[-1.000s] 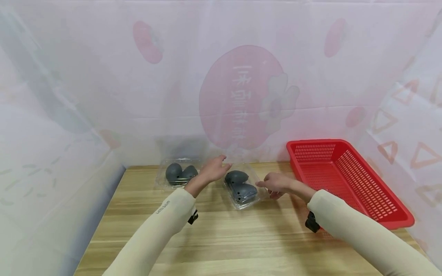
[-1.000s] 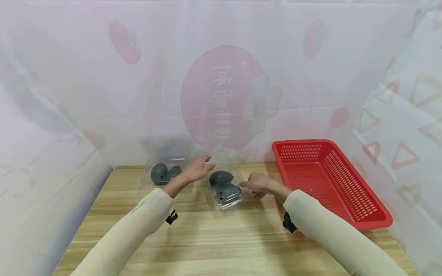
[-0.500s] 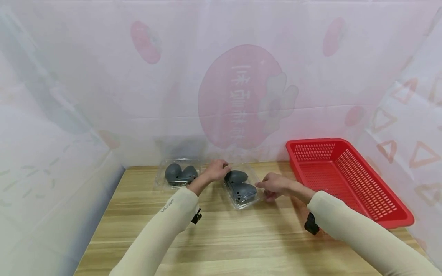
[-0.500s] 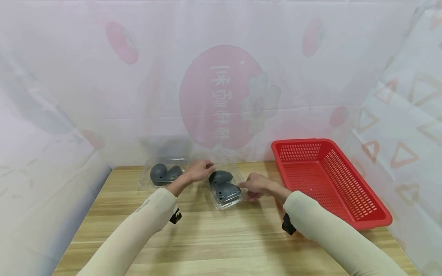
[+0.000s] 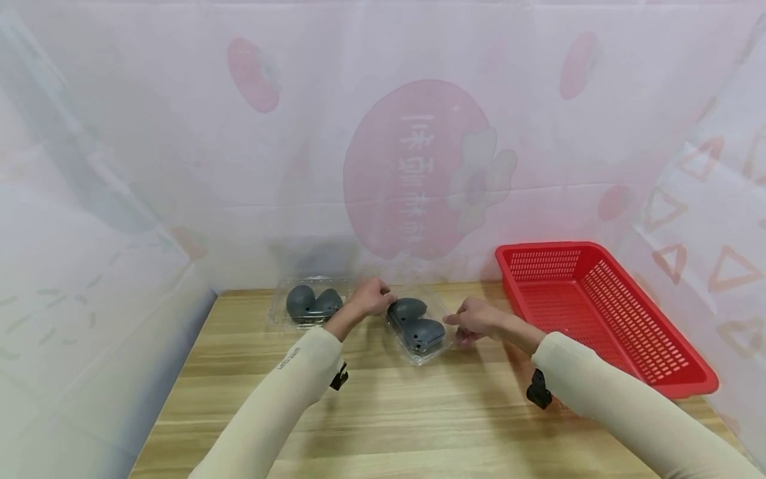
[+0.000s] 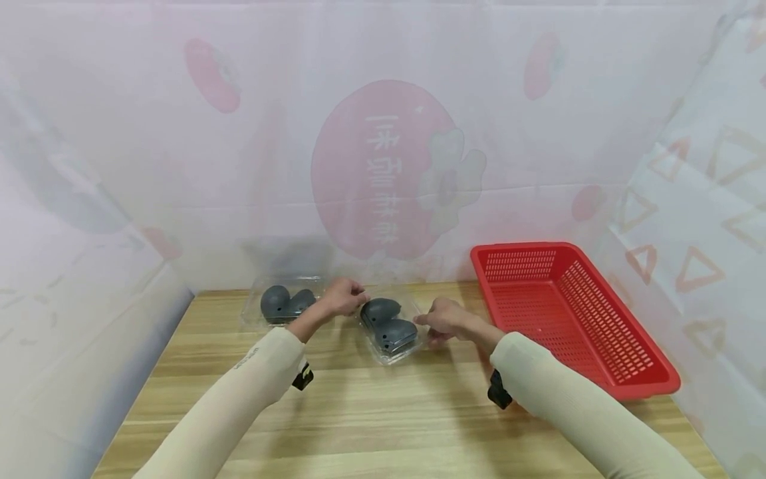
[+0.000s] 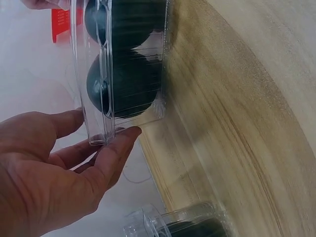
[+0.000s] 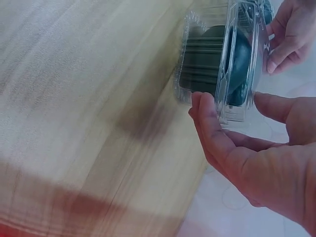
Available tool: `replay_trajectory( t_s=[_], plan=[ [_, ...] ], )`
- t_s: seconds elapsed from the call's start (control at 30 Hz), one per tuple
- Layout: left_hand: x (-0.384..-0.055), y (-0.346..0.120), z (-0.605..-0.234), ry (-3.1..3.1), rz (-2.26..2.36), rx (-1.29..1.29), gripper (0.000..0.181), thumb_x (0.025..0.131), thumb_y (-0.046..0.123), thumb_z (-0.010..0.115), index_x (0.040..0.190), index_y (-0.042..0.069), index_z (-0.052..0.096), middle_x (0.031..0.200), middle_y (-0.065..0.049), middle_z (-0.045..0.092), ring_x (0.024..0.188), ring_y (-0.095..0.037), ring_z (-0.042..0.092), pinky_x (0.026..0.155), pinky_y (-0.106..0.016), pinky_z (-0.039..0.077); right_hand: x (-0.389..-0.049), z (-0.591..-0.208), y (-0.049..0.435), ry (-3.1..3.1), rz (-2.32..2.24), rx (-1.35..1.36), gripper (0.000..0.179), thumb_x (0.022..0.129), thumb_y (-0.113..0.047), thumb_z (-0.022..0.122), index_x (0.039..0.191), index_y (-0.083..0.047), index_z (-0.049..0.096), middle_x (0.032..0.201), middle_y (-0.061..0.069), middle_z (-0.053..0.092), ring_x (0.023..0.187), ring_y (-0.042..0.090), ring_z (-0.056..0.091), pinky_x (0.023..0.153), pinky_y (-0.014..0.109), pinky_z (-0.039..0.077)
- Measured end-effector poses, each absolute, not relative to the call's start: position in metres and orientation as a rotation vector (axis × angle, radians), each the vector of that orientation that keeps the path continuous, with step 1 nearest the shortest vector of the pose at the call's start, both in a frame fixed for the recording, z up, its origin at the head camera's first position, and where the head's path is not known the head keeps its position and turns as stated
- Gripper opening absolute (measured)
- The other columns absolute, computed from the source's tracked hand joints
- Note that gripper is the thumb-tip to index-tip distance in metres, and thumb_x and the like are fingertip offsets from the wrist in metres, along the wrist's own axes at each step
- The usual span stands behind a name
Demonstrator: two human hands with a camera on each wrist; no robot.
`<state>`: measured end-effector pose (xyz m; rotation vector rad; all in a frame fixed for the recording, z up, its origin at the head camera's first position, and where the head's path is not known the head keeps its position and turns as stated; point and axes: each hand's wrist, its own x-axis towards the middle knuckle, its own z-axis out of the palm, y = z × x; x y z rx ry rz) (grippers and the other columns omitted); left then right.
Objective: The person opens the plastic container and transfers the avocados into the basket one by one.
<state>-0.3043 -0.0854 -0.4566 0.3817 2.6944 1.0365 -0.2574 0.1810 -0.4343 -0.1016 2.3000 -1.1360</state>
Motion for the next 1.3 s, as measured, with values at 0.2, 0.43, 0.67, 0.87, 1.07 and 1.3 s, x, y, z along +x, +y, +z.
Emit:
replay_trajectory(
  t_s=[0.2, 0.43, 0.67, 0.87, 1.07, 1.3],
  plan=[
    [-0.299, -0.092, -0.453, 2.644, 1.097, 0.323, 0.056, 0.107, 0.018, 0.065, 0.056, 0.017, 0.044, 0.048, 0.004, 0.036, 0.045, -0.01, 0.028, 0.049, -0.026, 0.029, -0.265, -0.433, 0.181, 2.31, -1.158, -0.089, 0.034, 0.107, -0.015, 0.064, 0.113, 0.018, 0.068, 0.075, 0.011, 0.066, 0.061, 0.012, 0.06, 0.064, 0.026, 0.059],
    [-0.285, -0.101, -0.445, 2.663, 1.112, 0.324, 0.053, 0.106, 0.023, 0.068, 0.056, 0.012, 0.054, 0.051, -0.004, 0.054, 0.043, -0.009, 0.04, 0.049, -0.025, 0.038, -0.273, -0.428, 0.182, 2.397, -1.123, -0.152, 0.027, 0.104, -0.014, 0.068, 0.105, 0.012, 0.075, 0.081, 0.013, 0.069, 0.068, 0.014, 0.066, 0.067, 0.025, 0.06],
    [-0.264, -0.106, -0.438, 2.621, 1.204, 0.34, 0.044, 0.105, 0.018, 0.069, 0.067, -0.005, 0.068, 0.05, -0.007, 0.057, 0.052, -0.017, 0.068, 0.062, -0.035, 0.062, -0.281, -0.423, 0.182, 2.477, -1.065, -0.182, 0.032, 0.102, -0.017, 0.072, 0.112, 0.013, 0.075, 0.094, 0.018, 0.074, 0.082, 0.024, 0.072, 0.082, 0.036, 0.063],
    [-0.251, -0.111, -0.438, 2.599, 1.165, 0.349, 0.038, 0.105, 0.02, 0.069, 0.082, -0.008, 0.08, 0.073, -0.021, 0.075, 0.052, -0.011, 0.065, 0.064, -0.039, 0.062, -0.287, -0.42, 0.18, 2.546, -0.974, -0.252, 0.033, 0.101, -0.02, 0.072, 0.117, 0.009, 0.077, 0.114, 0.025, 0.076, 0.093, 0.03, 0.073, 0.094, 0.046, 0.06],
    [-0.246, -0.115, -0.442, 2.637, 1.094, 0.36, 0.039, 0.104, 0.022, 0.07, 0.077, -0.004, 0.081, 0.062, -0.013, 0.073, 0.046, -0.01, 0.06, 0.056, -0.032, 0.056, -0.293, -0.421, 0.174, 2.587, -1.015, -0.328, 0.028, 0.099, -0.016, 0.075, 0.11, 0.009, 0.08, 0.105, 0.022, 0.078, 0.089, 0.033, 0.074, 0.082, 0.039, 0.06],
    [-0.241, -0.118, -0.446, 2.622, 1.103, 0.331, 0.04, 0.104, 0.023, 0.071, 0.073, -0.001, 0.081, 0.069, -0.017, 0.075, 0.045, -0.01, 0.059, 0.061, -0.036, 0.059, -0.301, -0.425, 0.164, 2.642, -0.979, -0.338, 0.023, 0.098, -0.017, 0.075, 0.086, 0.002, 0.081, 0.064, 0.002, 0.063, 0.063, 0.019, 0.057, 0.06, 0.027, 0.039]
  ],
)
